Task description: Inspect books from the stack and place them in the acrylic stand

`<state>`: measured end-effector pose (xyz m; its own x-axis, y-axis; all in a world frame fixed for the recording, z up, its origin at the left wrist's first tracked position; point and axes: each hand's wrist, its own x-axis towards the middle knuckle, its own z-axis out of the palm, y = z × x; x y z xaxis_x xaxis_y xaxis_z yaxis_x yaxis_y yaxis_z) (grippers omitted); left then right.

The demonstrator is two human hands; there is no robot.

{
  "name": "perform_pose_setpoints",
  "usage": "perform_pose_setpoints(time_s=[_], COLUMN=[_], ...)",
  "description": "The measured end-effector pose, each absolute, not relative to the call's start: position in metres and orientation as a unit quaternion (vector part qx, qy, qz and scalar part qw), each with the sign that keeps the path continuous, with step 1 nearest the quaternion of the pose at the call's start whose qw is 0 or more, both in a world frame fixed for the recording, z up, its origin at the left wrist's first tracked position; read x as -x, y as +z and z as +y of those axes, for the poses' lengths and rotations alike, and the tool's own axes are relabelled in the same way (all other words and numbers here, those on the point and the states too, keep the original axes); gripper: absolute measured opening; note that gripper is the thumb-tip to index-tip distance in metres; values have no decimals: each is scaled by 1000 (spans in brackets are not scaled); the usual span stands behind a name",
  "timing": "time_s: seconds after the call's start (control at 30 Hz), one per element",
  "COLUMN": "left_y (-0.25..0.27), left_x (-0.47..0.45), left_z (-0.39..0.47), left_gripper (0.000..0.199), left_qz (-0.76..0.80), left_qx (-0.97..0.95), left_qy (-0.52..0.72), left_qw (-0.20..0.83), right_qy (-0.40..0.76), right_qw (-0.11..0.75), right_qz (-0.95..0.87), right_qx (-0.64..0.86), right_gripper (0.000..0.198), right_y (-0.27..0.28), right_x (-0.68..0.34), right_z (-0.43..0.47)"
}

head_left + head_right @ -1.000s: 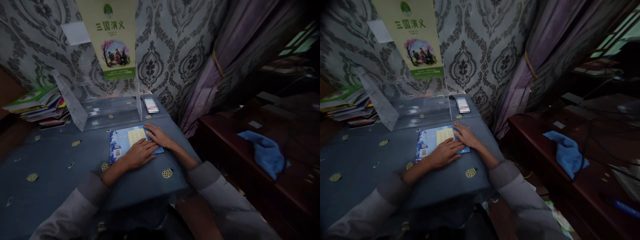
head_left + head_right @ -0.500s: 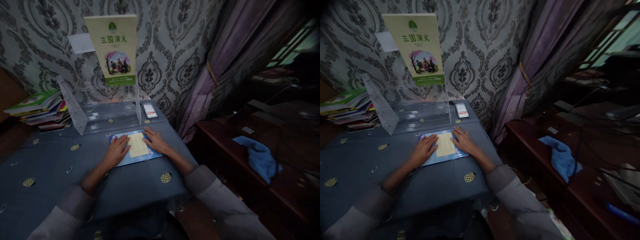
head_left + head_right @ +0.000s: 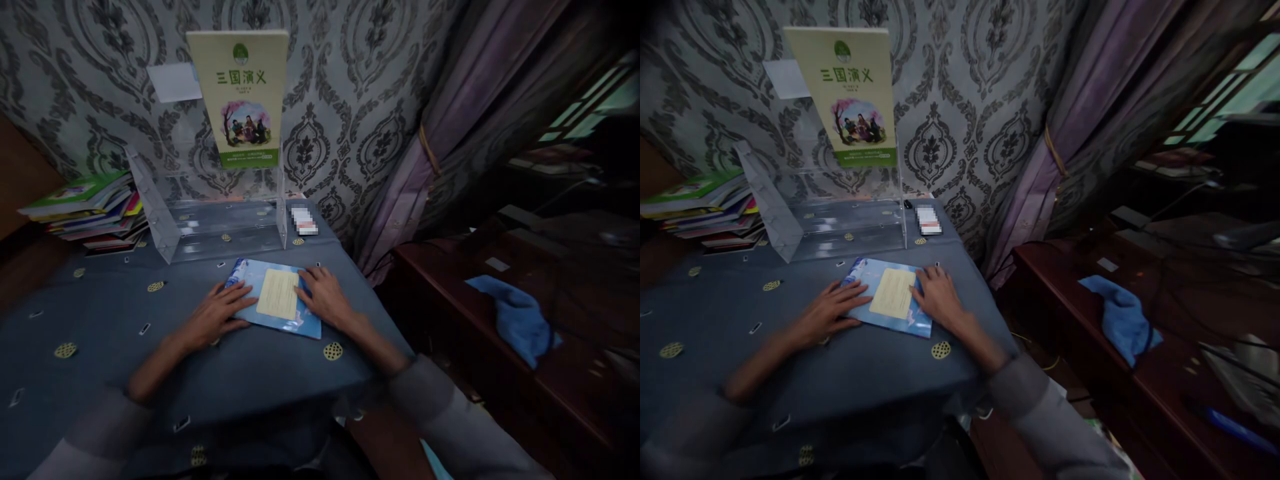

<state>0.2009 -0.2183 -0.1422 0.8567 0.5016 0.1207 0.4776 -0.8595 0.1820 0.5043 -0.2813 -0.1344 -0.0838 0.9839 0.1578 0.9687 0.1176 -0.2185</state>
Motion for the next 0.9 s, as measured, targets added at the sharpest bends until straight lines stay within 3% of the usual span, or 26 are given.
perform_pose_setpoints(time_s=[0.27,0.6,0.77,0.9], left_y=[-143,-137,-135,-137], left_x=[-178,-205,-219,-219], left_z=[-190,-189,-192,-191], left_gripper=[42,46,44,42], left_qz=[278,376,404,408], left_qx=[-949,-906,-900,-898], left_qy=[118,163,157,157], left_qw=[89,106,54,51], right_qy=[12,102,79,79], right_qw=[124,113,131,194], right_qz=[-719,-725,-756,-777], right_qx=[684,672,636,593], right_gripper=[30,15,18,31], right_y=[-130,-116,-116,-133], right_x=[-482,-477,-479,-477], right_z=[-361,-355,-328,-287])
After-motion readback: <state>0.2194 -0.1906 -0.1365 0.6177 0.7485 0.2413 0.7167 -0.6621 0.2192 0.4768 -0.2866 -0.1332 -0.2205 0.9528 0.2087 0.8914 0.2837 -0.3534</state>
